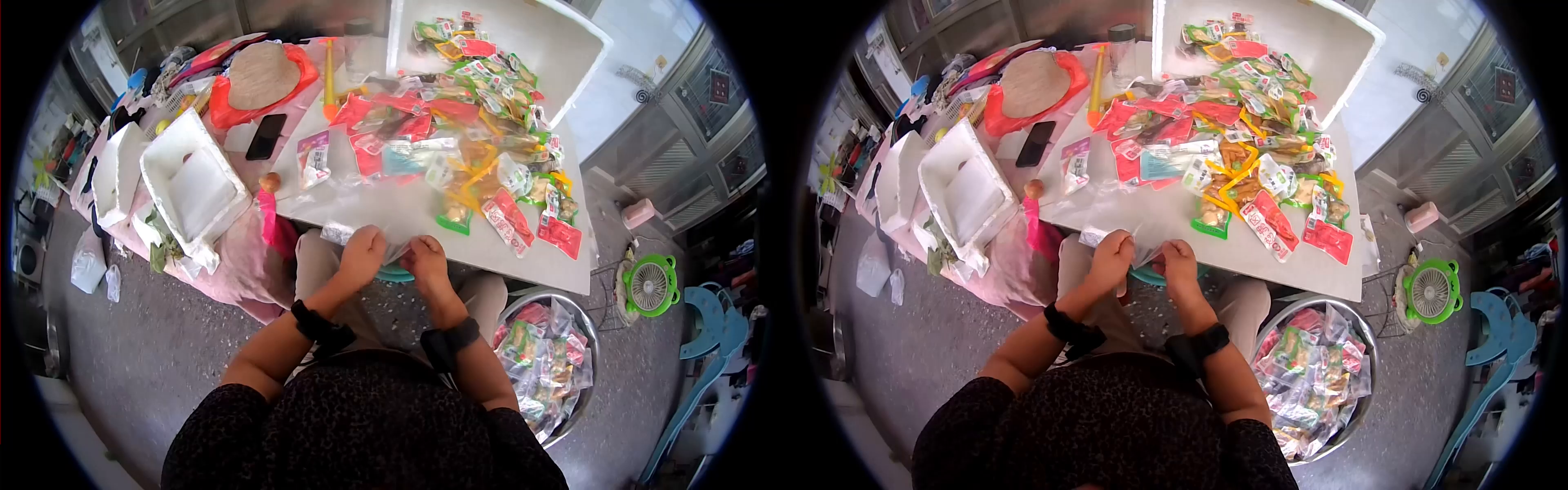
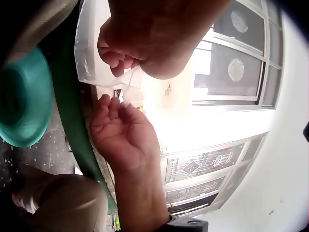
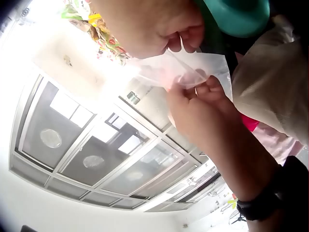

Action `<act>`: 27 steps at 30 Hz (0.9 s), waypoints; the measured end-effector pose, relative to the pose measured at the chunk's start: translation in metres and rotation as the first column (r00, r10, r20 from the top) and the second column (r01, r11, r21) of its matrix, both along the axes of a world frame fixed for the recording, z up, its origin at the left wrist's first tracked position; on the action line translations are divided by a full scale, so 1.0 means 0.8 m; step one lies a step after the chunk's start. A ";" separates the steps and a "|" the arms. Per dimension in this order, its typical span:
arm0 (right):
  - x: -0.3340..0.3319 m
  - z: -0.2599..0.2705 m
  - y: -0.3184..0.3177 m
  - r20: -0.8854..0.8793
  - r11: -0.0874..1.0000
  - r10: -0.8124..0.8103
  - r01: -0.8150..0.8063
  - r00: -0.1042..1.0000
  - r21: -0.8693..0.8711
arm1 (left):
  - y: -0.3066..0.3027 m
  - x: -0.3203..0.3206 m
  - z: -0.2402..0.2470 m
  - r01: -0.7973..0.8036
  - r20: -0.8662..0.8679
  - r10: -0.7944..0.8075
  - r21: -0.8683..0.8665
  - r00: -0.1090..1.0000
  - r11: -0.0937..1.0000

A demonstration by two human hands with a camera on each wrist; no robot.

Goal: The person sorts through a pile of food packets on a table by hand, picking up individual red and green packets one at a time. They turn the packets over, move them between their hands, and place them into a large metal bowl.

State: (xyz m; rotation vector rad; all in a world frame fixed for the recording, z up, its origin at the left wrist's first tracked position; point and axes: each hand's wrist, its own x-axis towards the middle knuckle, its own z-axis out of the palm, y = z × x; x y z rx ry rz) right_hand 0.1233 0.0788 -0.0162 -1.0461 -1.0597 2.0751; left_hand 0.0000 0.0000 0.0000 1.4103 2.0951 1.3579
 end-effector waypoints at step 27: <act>0.145 0.027 0.151 0.564 0.263 -0.709 -0.583 0.424 0.769 | 0.054 0.035 0.006 0.085 -0.258 -0.151 -0.253 0.954 0.964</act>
